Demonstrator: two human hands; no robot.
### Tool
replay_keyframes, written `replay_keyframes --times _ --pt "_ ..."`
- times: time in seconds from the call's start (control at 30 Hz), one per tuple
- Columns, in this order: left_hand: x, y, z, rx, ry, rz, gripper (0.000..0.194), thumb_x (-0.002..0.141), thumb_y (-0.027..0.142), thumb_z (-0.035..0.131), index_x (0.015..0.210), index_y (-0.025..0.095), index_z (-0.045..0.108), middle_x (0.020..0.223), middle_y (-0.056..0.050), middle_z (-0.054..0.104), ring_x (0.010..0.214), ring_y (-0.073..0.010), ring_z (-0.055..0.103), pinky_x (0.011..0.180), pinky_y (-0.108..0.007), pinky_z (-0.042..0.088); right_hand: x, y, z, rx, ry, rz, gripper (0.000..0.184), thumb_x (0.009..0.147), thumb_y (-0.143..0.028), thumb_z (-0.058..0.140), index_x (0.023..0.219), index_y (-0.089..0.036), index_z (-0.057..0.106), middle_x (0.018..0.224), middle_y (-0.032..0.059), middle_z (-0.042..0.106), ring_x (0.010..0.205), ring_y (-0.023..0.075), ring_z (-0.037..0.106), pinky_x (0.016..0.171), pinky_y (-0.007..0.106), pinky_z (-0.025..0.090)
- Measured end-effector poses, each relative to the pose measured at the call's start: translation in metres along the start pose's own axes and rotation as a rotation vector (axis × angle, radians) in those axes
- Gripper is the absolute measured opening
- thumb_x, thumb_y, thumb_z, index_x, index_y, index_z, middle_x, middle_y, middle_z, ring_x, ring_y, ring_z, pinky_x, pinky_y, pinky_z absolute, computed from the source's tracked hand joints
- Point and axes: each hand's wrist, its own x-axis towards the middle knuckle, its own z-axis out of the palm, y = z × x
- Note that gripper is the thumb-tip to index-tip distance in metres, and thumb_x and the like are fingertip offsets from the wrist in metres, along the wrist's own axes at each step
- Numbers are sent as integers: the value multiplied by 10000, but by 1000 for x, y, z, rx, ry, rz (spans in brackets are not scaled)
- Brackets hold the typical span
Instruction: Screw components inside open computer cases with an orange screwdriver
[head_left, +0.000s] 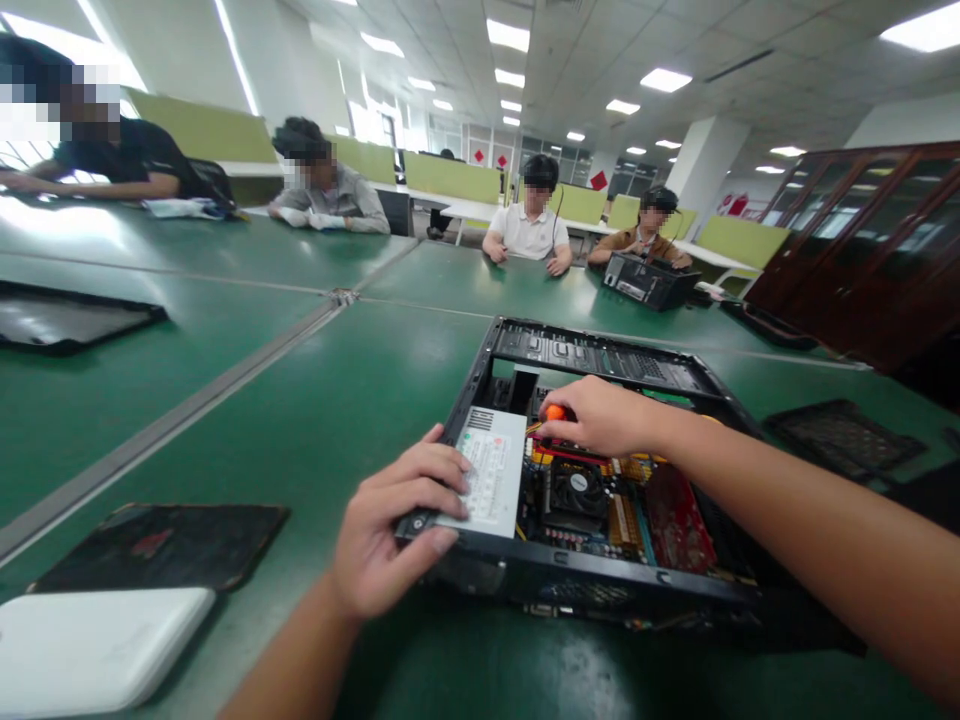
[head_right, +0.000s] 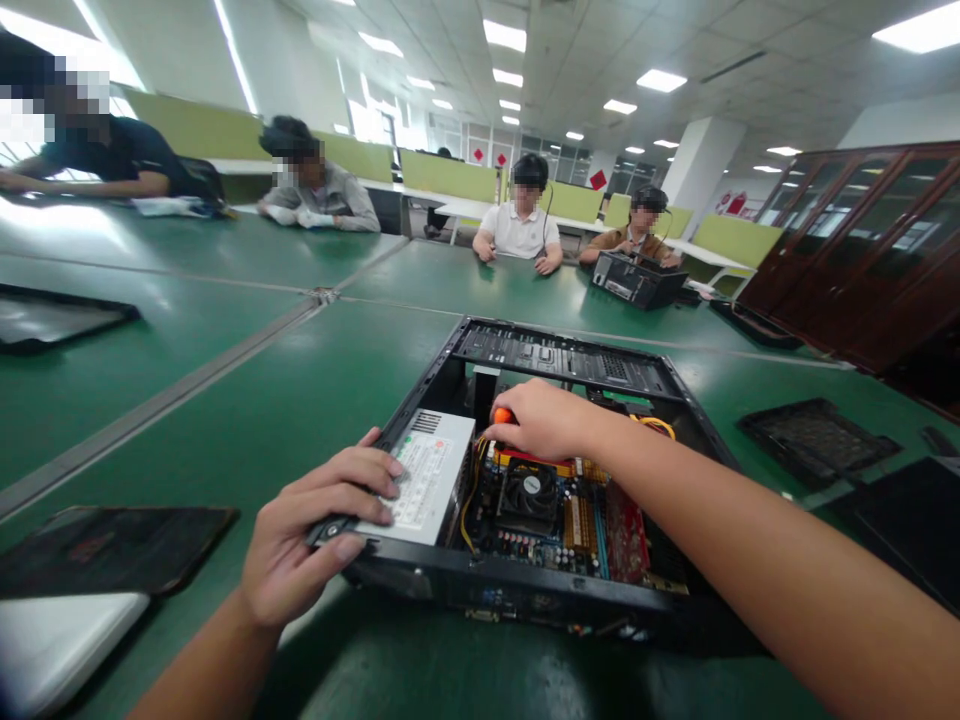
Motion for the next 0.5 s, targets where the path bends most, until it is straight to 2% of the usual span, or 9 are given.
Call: replay_keyframes --times 0.07,0.13,0.2,0.23,0.27,0.33,0.4,0.43,0.5 --pt "-1 -2 2 -2 13 6 127 853 281 627 835 209 731 882 -64 724 966 -233 685 1162 -506 386 6 2 3 -7 35 46 378 924 -483 593 853 -144 744 877 139 755 868 263 688 783 343 486" --pt "0 -2 0 -3 22 22 122 852 275 632 827 208 731 865 -59 729 949 -227 691 1150 -494 400 8 6 5 37 59 71 351 916 -452 610 848 -132 738 897 157 753 906 279 688 817 359 490" --pt "5 3 -8 4 -4 26 118 847 281 644 819 209 733 844 -50 741 933 -223 702 1129 -471 422 2 10 4 146 63 46 233 907 -331 629 986 -137 731 1007 130 760 962 248 689 877 331 495" --pt "12 9 -14 22 -40 7 126 851 292 645 821 208 734 842 -46 750 922 -220 709 1108 -451 444 -5 11 1 216 72 24 245 907 -275 618 1092 -141 706 1068 112 755 991 226 687 908 308 492" --pt "21 18 -19 63 -99 -32 141 861 308 641 831 209 737 845 -43 761 902 -216 716 1063 -420 480 -14 11 -5 289 96 4 313 915 -241 589 1204 -139 657 1121 105 744 1020 209 681 932 289 489" --pt "48 42 -23 245 -274 -150 191 887 357 621 843 217 744 816 -35 772 796 -201 723 868 -337 557 -41 13 -23 417 192 -19 453 965 -234 461 1397 -101 485 1205 143 699 1065 199 663 946 282 492" --pt "83 71 -10 538 -464 -246 234 887 408 613 844 226 754 758 -39 764 677 -204 708 661 -301 543 -78 18 -47 558 349 -27 521 971 -207 315 1475 -77 336 1224 183 656 951 184 669 902 307 513" --pt "100 83 5 690 -541 -260 253 874 431 616 843 224 759 736 -52 758 651 -222 704 616 -313 528 -98 23 -59 627 449 -18 538 939 -185 304 1467 -93 340 1192 175 655 810 162 656 865 324 521" --pt "132 97 48 900 -697 -244 283 860 435 609 919 207 765 853 -114 777 777 -297 733 688 -389 555 -138 38 -75 671 665 86 495 849 -205 425 1332 -171 530 1038 113 687 569 119 537 795 377 513"
